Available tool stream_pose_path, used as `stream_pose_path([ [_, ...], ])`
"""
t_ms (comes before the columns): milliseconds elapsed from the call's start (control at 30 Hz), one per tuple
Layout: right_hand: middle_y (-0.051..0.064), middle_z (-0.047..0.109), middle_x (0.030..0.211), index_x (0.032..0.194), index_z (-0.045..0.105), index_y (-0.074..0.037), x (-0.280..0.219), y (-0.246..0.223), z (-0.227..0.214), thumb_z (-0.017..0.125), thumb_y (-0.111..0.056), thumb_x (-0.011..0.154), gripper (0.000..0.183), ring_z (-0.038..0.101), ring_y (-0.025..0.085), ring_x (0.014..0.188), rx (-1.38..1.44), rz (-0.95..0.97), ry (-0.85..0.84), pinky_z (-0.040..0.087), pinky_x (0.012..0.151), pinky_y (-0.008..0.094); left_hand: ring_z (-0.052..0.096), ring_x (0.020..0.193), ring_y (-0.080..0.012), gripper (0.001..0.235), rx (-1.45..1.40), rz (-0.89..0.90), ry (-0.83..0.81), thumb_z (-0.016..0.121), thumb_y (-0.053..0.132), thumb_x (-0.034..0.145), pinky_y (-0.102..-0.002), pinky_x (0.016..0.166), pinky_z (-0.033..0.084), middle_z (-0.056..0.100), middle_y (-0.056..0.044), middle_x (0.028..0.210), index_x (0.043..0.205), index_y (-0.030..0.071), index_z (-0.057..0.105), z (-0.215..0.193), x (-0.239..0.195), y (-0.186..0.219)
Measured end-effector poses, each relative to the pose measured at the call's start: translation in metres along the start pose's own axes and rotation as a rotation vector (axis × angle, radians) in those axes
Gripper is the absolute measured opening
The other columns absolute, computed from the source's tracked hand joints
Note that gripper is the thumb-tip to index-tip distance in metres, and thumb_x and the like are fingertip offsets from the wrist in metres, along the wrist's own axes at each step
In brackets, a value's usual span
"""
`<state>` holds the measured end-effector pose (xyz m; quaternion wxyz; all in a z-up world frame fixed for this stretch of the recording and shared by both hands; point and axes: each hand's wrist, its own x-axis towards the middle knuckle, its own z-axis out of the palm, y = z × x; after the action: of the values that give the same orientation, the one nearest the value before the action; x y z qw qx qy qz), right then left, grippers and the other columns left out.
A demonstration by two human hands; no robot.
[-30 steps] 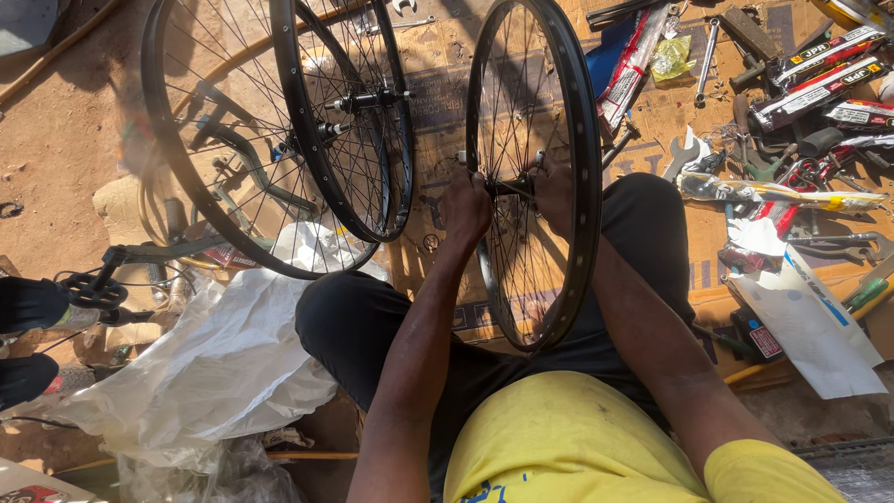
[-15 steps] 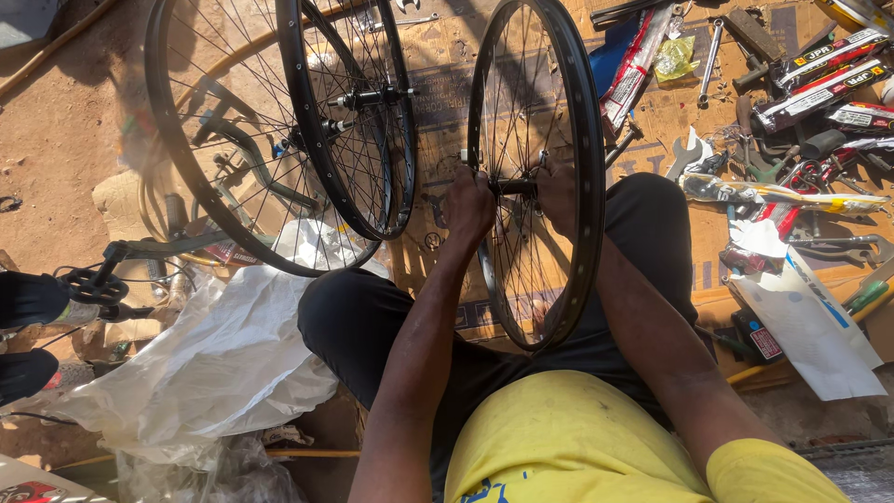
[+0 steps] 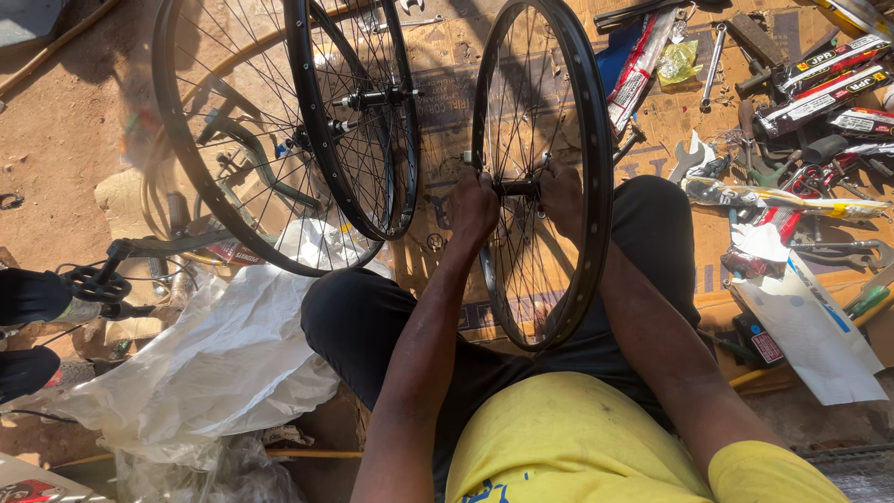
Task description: The person sits on the ground and uses a spoke wrench to tighten the nipples on a bicycle wheel rim. They rotate the wheel to access different spokes and continue the adjustment process throughout the clip.
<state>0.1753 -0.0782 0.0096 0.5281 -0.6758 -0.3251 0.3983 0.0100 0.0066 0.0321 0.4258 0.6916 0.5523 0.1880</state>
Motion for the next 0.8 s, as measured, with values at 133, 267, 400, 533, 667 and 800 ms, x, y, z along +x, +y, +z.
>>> stream_pose_path([
  [133,0.003,0.056,0.073,0.104,0.064,-0.003,0.006,0.008,0.004,0.052,-0.017,0.103,0.019,0.052,0.010,0.056,-0.001,0.132,0.072,0.045,0.049,0.030,0.065,0.072,-0.0275,0.032,-0.039,-0.032,-0.024,0.046,0.028,0.107,-0.050,0.071,0.048,0.068,-0.013,0.079,0.102,0.003,0.064,0.001,0.003,-0.004],
  [267,0.002,0.056,0.085,0.109,0.063,0.000,0.034,0.038,0.016,0.058,-0.016,0.107,0.017,0.053,0.011,0.071,0.037,-0.318,0.035,0.046,0.059,0.030,0.067,0.074,-0.0256,0.029,-0.095,-0.013,-0.042,0.047,0.027,0.106,-0.048,0.073,0.051,0.070,-0.010,0.083,0.106,0.004,0.065,-0.014,0.009,-0.007],
  [400,-0.001,0.051,0.072,0.110,0.074,-0.005,0.031,0.037,0.023,0.055,-0.025,0.109,0.027,0.052,0.014,0.066,0.367,0.004,-0.033,0.043,0.058,0.032,0.065,0.084,-0.0279,0.030,0.148,0.211,0.125,0.058,0.031,0.099,-0.046,0.075,0.049,0.069,-0.015,0.097,0.101,0.004,0.069,-0.032,0.007,-0.012],
  [533,0.013,0.067,0.080,0.098,0.067,0.000,0.033,0.028,0.056,0.058,-0.039,0.106,0.041,0.067,0.025,0.077,-0.547,-0.151,0.104,0.051,0.071,0.038,0.067,0.097,-0.0300,0.043,-0.230,0.245,0.180,0.053,0.040,0.108,-0.046,0.085,0.053,0.070,-0.017,0.105,0.104,0.001,0.069,-0.067,-0.006,-0.011],
  [667,0.015,0.067,0.079,0.101,0.063,0.000,0.049,0.004,0.070,0.054,-0.039,0.103,0.041,0.068,0.026,0.073,-0.380,0.039,0.092,0.056,0.066,0.044,0.068,0.110,-0.0292,0.057,-0.924,0.310,-0.036,0.048,0.054,0.106,-0.047,0.091,0.056,0.071,-0.014,0.116,0.120,0.002,0.065,-0.112,-0.030,0.010],
  [800,0.012,0.069,0.083,0.102,0.066,0.002,0.037,-0.034,0.091,0.057,-0.031,0.103,0.035,0.065,0.025,0.070,-0.162,0.273,0.115,0.055,0.062,0.050,0.065,0.110,-0.0256,0.075,-0.440,0.505,0.019,0.074,0.049,0.092,-0.042,0.087,0.054,0.068,-0.013,0.115,0.143,-0.001,0.052,-0.147,-0.074,0.031],
])
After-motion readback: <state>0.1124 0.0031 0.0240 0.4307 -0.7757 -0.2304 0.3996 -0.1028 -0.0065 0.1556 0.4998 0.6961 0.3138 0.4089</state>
